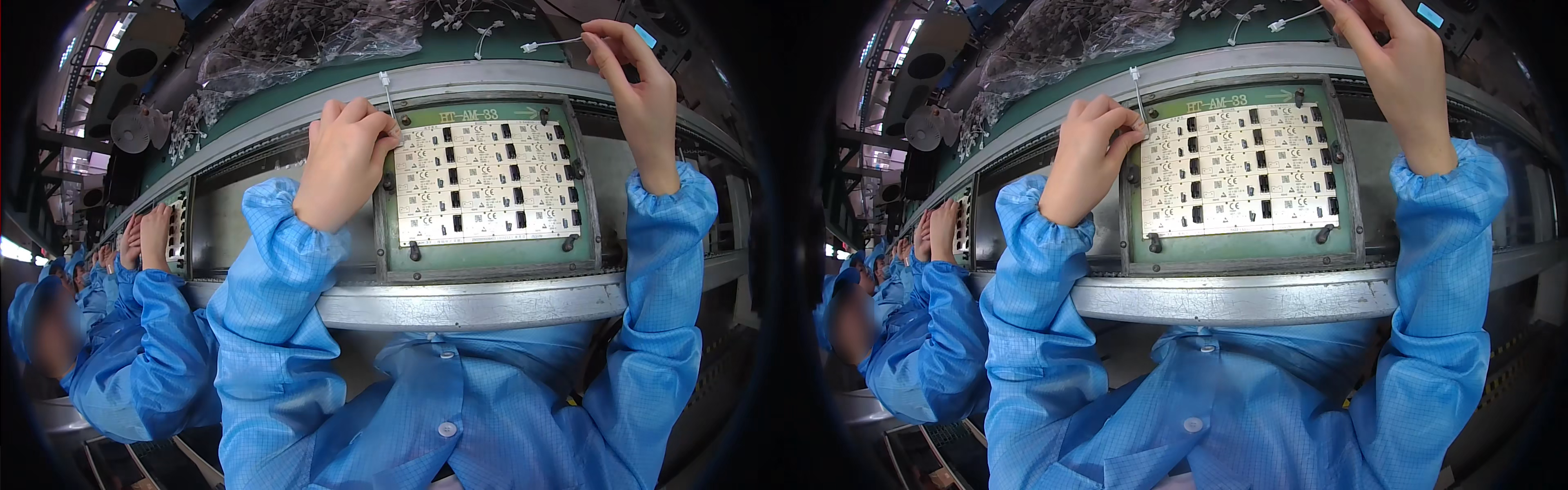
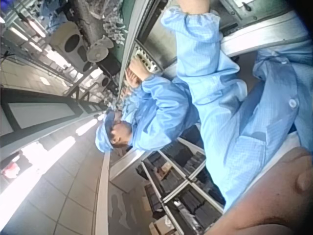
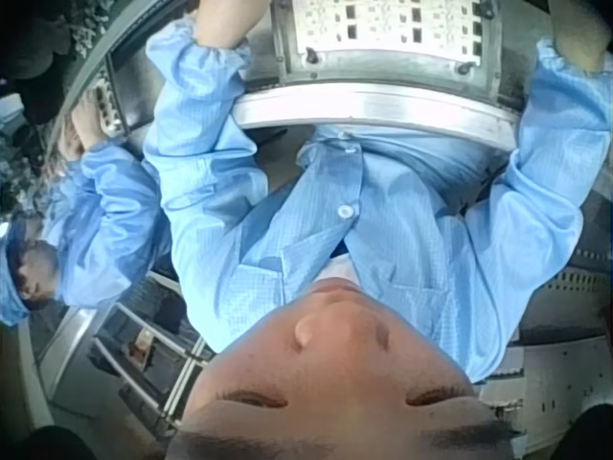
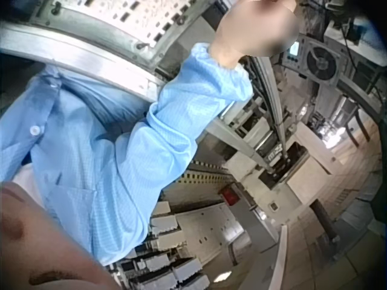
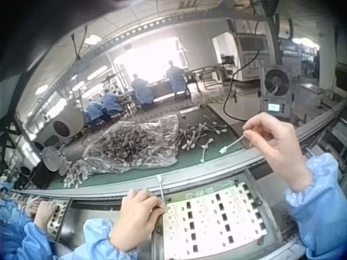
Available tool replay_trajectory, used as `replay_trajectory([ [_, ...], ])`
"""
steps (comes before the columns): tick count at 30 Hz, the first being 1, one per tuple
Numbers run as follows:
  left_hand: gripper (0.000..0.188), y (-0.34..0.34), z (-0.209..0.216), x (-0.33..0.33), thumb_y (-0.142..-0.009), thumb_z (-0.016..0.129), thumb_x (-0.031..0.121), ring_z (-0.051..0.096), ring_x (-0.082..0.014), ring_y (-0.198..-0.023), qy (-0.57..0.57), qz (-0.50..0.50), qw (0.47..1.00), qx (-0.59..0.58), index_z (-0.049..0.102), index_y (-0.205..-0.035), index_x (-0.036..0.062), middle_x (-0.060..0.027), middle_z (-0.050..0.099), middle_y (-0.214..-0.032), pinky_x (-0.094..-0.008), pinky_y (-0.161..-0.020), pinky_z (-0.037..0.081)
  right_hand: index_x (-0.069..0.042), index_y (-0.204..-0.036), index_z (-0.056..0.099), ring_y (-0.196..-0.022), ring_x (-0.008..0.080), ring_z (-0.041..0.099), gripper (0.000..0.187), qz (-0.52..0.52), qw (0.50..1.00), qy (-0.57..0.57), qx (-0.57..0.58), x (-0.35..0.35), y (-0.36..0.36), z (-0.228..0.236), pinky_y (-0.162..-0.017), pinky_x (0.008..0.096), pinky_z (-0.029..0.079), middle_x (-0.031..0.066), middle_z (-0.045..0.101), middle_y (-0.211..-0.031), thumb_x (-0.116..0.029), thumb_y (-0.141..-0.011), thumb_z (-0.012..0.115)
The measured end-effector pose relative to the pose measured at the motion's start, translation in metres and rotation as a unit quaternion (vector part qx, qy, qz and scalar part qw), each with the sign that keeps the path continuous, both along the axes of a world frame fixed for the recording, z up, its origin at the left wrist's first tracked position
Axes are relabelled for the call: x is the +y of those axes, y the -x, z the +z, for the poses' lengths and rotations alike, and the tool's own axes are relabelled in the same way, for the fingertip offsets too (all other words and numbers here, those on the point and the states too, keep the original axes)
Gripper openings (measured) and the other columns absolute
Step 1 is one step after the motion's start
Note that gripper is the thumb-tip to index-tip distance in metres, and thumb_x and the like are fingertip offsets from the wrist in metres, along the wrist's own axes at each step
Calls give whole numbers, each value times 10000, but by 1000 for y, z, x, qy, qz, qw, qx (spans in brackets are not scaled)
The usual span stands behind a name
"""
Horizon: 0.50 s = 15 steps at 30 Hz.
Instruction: Manually inserting components and connecting wires onto circuit boards on an electronics assembly line.
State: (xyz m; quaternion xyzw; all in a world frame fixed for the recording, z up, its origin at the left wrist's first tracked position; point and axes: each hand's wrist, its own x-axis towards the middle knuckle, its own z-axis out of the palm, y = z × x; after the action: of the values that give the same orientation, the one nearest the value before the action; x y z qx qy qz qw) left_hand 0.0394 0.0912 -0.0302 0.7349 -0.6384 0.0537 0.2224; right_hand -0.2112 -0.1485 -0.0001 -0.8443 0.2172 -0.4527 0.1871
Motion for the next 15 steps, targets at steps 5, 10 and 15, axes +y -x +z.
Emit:
replay_trajectory([
  [5, 53, 4, 1, -1, -865, 706, 117, 518, -295, -973, 2, 1, 1000, -1, 702, -899, 77, -43, 619, -958, -415, -879, 424, -63, -1159, 698, -831, 60, 620, 200, 1, 1000, 3, -7, 1, 2, -2, -744, 211, 477, -8, 684, -931, -158, -989, 654],
  [10, 38, 7, 4, 1, -850, 712, 114, 521, -291, -970, 7, 5, 1000, -3, 706, -869, 81, -37, 621, -944, -413, -873, 421, -62, -1160, 697, -840, 65, 627, 200, 5, 1000, 4, -4, 1, 1, -2, -753, 215, 485, -2, 690, -939, -153, -988, 654],
  [15, 57, 17, 14, 10, -851, 714, 151, 526, -281, -979, -8, -17, 999, -41, 728, -845, 96, -19, 621, -931, -411, -859, 411, -53, -1156, 695, -898, 92, 658, 198, 12, 1000, -12, -4, 10, 2, 2, -816, 234, 503, 22, 711, -977, -140, -983, 654],
])
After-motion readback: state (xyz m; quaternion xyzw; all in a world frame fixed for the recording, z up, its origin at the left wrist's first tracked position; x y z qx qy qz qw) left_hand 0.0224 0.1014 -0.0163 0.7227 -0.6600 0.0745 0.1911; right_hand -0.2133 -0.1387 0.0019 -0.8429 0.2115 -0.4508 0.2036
